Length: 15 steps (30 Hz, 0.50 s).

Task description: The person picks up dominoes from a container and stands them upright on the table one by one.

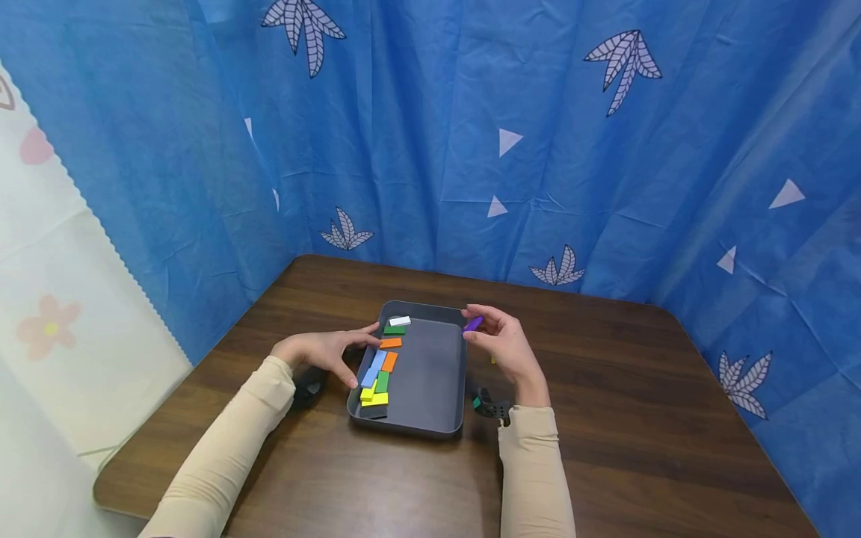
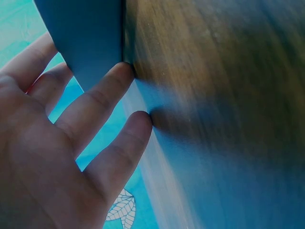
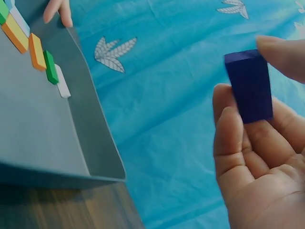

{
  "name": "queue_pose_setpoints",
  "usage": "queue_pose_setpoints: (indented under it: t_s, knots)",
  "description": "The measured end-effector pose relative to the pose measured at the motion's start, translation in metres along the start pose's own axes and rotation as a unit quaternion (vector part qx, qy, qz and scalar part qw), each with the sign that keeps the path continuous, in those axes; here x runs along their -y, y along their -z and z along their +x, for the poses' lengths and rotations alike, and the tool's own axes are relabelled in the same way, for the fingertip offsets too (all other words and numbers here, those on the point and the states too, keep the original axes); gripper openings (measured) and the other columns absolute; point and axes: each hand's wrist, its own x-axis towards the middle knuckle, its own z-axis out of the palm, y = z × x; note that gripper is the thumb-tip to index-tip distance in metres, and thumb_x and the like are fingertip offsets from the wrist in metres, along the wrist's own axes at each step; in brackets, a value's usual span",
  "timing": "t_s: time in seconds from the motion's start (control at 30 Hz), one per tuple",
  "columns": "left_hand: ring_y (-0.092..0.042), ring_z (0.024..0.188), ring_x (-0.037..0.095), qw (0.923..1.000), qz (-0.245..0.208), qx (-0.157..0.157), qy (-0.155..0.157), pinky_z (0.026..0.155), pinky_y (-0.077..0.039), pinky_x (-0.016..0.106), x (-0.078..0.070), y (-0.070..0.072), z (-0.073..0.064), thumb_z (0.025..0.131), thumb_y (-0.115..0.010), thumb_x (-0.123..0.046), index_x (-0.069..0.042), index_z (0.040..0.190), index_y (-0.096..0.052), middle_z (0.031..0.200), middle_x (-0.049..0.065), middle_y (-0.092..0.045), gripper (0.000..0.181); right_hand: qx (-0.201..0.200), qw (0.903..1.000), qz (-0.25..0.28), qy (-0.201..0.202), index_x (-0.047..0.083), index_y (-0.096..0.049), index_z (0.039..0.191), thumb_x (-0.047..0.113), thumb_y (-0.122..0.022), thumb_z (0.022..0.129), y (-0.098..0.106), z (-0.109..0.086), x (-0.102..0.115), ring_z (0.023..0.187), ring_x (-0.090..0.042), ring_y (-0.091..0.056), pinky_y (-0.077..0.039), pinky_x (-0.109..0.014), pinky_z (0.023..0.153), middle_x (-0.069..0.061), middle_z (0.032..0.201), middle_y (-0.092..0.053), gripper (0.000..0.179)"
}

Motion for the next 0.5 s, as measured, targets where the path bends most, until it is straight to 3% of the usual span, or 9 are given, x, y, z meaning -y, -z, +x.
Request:
queue_pose_setpoints:
  t_s: [0.3, 0.5]
  knots:
    - [-0.016, 0.155, 0.029, 1.0, 0.001, 0.002, -0.003, 0.12, -0.023, 0.062, -0.001, 0.0, -0.001, 0.075, -0.088, -0.04, -0.026, 0.154, -0.04, 0.171, -0.007, -0.001, 0.094, -0.016, 0.9997, -0.009, 0.014, -0.012, -0.051, 0.133, 0.003, -0.071, 0.091, 0.016, -0.006, -0.001, 0.093, -0.009, -0.063, -0.056, -0.019, 0.08, 0.015, 0.118, -0.069, 0.048]
    - [-0.02, 0.153, 0.029, 0.9999, -0.005, 0.004, -0.008, 0.12, -0.023, 0.061, -0.001, 0.0, -0.001, 0.075, -0.089, -0.038, -0.024, 0.155, -0.039, 0.171, -0.005, -0.002, 0.095, -0.042, 0.999, -0.009, 0.014, -0.002, -0.055, 0.137, -0.003, -0.069, 0.091, 0.025, -0.009, 0.0, 0.094, -0.006, -0.065, -0.056, -0.018, 0.084, 0.011, 0.113, -0.067, 0.049]
